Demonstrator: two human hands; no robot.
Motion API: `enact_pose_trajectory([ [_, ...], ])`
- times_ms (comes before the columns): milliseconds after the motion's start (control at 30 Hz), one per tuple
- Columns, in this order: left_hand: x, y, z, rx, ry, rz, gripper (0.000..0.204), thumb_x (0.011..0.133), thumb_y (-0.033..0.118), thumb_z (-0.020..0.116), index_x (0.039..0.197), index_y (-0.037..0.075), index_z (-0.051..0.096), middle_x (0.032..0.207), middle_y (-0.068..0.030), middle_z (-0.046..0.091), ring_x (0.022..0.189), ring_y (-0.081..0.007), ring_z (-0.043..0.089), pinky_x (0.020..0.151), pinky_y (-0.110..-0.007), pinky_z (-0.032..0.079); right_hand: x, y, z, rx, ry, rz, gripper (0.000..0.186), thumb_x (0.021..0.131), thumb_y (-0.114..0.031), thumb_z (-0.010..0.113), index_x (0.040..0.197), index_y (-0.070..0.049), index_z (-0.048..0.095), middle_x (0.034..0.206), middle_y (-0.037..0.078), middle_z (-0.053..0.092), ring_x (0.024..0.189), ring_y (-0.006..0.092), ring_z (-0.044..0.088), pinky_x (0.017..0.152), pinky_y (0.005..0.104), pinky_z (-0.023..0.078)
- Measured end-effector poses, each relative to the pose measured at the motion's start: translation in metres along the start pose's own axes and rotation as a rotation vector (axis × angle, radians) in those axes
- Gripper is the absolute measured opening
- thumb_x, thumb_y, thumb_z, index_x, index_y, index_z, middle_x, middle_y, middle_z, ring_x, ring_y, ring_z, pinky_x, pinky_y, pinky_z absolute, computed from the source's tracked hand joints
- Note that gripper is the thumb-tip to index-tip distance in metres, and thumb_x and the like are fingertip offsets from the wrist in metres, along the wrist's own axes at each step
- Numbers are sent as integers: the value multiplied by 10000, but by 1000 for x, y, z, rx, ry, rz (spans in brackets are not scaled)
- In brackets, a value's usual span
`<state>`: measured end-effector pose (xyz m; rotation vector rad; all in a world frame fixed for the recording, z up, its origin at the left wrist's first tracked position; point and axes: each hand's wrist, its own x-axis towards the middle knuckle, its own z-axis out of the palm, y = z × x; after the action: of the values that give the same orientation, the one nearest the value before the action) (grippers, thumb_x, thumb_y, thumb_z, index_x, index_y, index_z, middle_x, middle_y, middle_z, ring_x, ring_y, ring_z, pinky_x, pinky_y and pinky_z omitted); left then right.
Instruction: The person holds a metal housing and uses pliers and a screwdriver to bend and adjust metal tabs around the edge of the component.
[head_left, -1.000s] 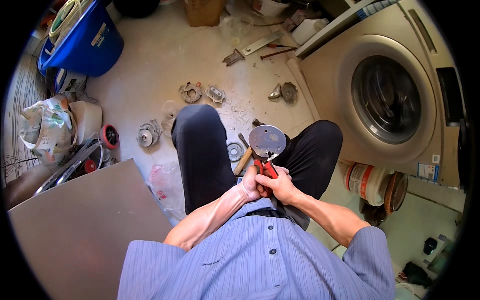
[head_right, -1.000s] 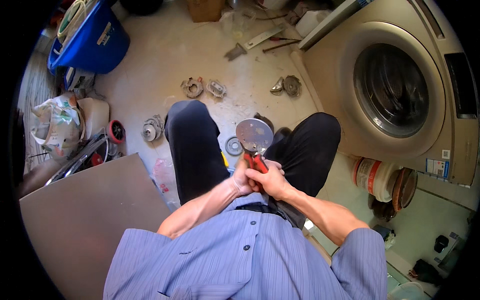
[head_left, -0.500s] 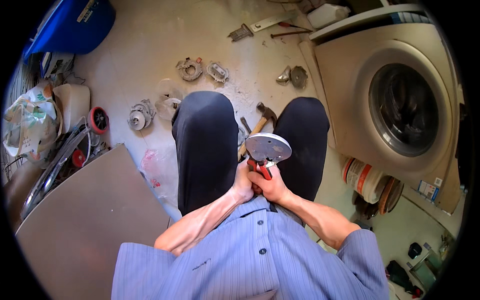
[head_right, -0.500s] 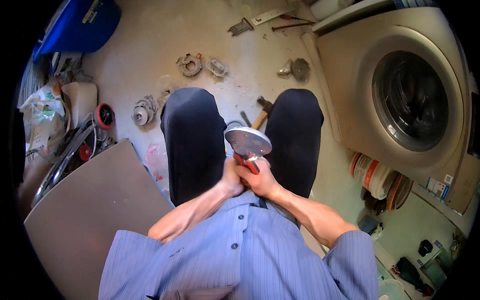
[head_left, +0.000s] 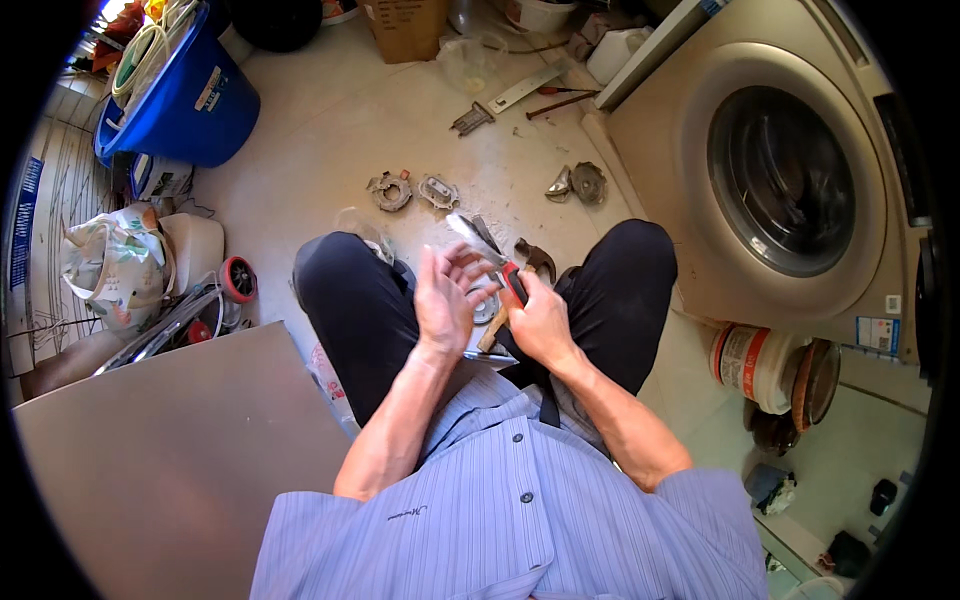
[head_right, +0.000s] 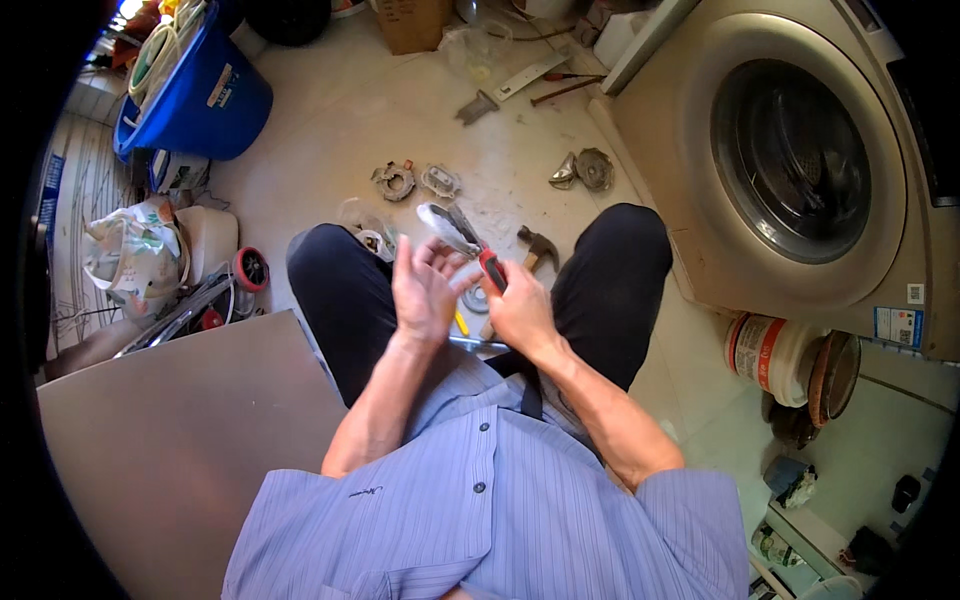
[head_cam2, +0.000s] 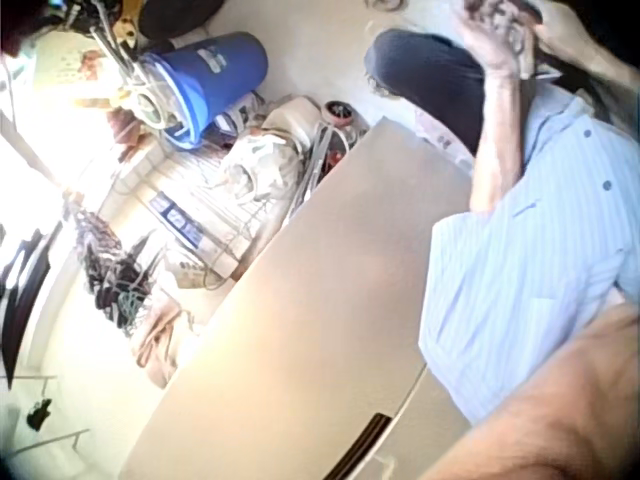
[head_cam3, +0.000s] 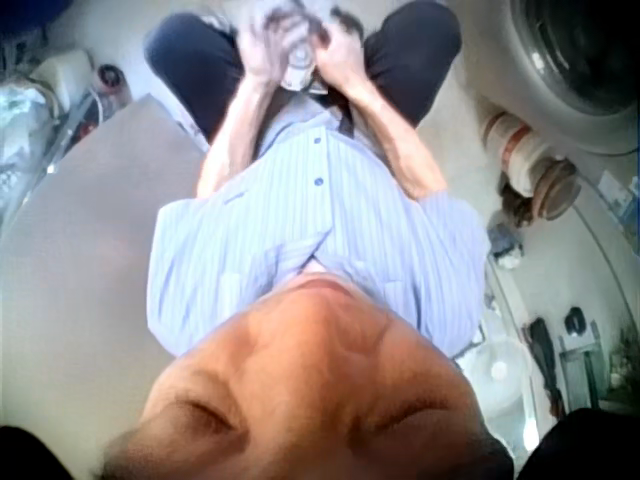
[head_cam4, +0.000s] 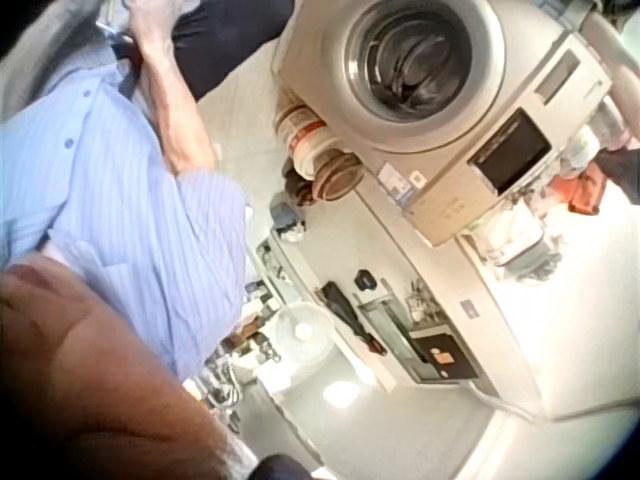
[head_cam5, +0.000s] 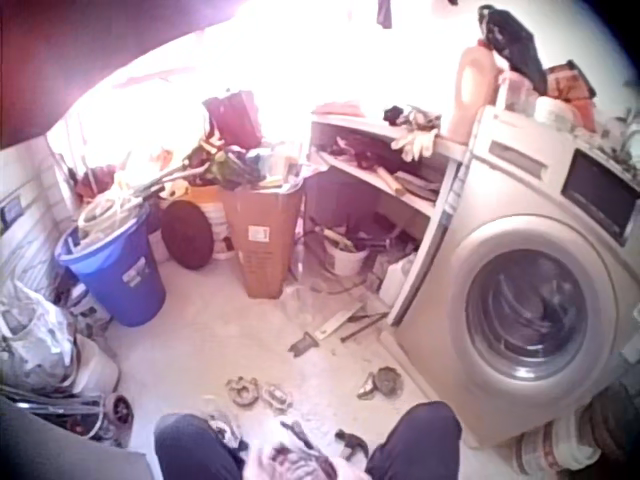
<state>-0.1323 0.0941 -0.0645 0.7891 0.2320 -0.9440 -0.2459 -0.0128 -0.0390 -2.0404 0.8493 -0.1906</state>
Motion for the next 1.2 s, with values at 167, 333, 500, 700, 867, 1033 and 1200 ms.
enact_pose_trajectory([
  [167,0,41,44,-19,-77,54,598,1017,478,578,1426,52,481,1248,-128,641,1115,-266,659,943,-504,555,16,23,-10,-364,247,-330,277,810,-67,667,1062,3,579,917,191,609,801,430,628,719,515,524],
  [333,15,48,40,304,-172,40,495,891,79,737,1350,29,559,1172,-131,686,1029,-217,697,905,-431,599,27,34,-25,-426,325,-389,261,792,-47,664,1032,-1,570,882,179,582,759,394,611,674,491,510],
  [500,12,55,53,448,-129,-215,369,861,67,734,1214,13,640,1046,-79,723,901,-152,714,781,-320,622,29,40,-38,-486,302,-413,212,816,-52,663,999,-18,561,840,170,572,720,369,614,618,467,505],
  [700,28,40,42,561,-148,-58,310,849,84,726,1139,-2,658,950,-50,721,793,-111,684,663,-255,556,33,48,-32,-475,208,-298,254,796,5,640,1027,5,536,872,220,602,754,427,645,667,500,547],
  [867,38,37,29,629,-116,132,300,851,87,669,1134,-8,656,930,-45,706,758,-107,654,660,-259,542,40,52,-6,-400,195,-233,186,825,-20,609,987,-20,520,857,211,610,705,413,658,604,513,543],
  [1033,49,39,11,565,-138,132,259,874,93,666,1119,10,661,909,-40,697,756,-122,661,658,-268,545,39,44,1,-406,182,-191,180,833,-42,602,989,-15,518,881,218,610,753,421,662,630,525,545],
  [1200,53,26,17,125,156,8,216,936,181,734,1121,82,684,941,-30,720,762,-152,685,681,-310,583,49,51,10,-593,284,-293,182,808,-37,586,981,-26,529,867,191,592,716,389,644,610,493,542],
])
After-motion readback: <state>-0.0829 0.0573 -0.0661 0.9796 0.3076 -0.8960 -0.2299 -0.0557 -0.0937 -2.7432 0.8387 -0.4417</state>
